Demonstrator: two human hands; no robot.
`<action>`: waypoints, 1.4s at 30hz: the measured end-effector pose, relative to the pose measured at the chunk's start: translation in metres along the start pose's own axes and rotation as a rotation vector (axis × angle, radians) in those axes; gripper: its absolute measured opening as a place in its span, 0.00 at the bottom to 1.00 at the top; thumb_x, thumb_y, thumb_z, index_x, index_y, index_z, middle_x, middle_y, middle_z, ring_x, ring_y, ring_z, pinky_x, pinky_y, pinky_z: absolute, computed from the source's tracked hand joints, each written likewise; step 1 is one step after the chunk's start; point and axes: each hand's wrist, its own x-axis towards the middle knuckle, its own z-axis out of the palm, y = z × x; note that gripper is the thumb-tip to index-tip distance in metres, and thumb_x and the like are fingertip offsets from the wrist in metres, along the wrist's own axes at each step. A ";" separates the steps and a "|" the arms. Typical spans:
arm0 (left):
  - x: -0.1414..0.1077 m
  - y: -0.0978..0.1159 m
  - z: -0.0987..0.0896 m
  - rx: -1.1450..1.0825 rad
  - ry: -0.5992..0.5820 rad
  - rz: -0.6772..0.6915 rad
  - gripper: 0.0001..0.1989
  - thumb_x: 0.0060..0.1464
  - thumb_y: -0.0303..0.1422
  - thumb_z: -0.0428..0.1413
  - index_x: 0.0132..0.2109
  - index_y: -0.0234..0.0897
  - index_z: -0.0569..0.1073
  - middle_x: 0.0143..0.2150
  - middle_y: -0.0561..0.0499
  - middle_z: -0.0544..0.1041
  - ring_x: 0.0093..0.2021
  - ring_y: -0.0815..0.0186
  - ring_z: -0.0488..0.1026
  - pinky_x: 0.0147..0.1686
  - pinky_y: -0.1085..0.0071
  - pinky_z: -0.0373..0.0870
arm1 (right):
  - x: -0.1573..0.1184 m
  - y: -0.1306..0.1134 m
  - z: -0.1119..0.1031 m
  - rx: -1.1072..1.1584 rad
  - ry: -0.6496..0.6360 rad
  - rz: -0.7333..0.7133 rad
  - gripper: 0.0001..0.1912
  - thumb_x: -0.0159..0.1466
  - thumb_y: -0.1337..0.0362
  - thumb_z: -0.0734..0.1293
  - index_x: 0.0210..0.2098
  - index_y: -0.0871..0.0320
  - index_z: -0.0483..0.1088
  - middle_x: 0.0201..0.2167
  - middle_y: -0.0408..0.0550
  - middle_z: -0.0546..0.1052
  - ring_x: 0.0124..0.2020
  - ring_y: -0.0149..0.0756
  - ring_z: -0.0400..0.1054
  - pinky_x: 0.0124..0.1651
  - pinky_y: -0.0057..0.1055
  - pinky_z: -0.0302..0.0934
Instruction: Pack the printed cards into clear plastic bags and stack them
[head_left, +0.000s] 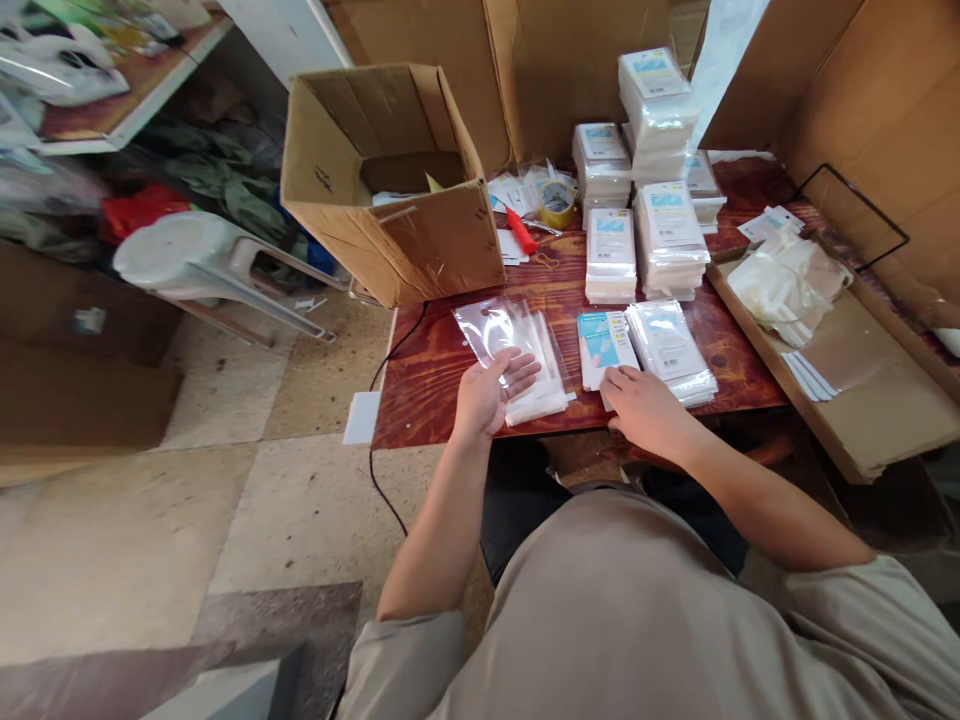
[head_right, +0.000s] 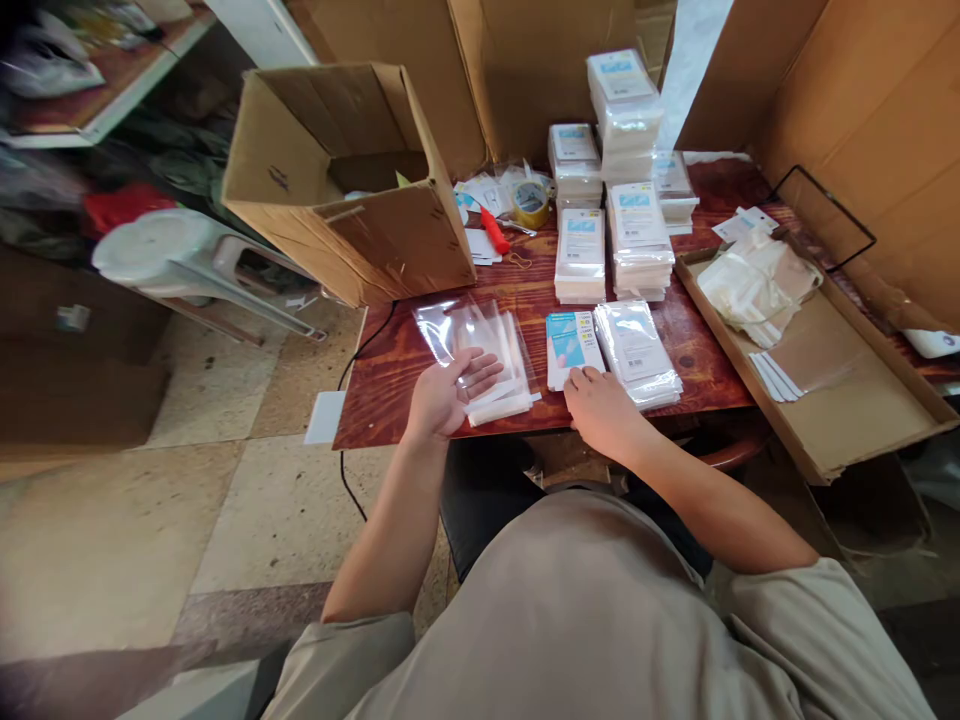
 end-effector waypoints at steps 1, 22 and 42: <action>-0.001 -0.002 0.002 -0.004 -0.002 -0.010 0.11 0.66 0.34 0.63 0.48 0.29 0.77 0.47 0.36 0.85 0.43 0.58 0.86 0.49 0.62 0.83 | -0.006 0.005 0.000 -0.041 -0.043 -0.046 0.15 0.70 0.71 0.69 0.55 0.65 0.76 0.58 0.66 0.76 0.61 0.57 0.70 0.59 0.47 0.69; -0.023 -0.033 0.048 -0.328 0.057 0.041 0.10 0.61 0.35 0.68 0.42 0.32 0.80 0.40 0.43 0.85 0.41 0.62 0.85 0.43 0.70 0.80 | -0.038 -0.003 0.034 1.430 0.642 0.712 0.29 0.57 0.37 0.78 0.28 0.57 0.71 0.19 0.43 0.74 0.17 0.31 0.62 0.16 0.27 0.54; -0.058 -0.055 0.053 -0.170 -0.064 0.142 0.27 0.48 0.41 0.76 0.53 0.36 0.82 0.54 0.43 0.85 0.52 0.54 0.84 0.50 0.62 0.83 | 0.019 -0.032 0.043 1.626 0.513 0.372 0.28 0.58 0.41 0.77 0.44 0.56 0.76 0.36 0.48 0.80 0.33 0.39 0.74 0.37 0.36 0.73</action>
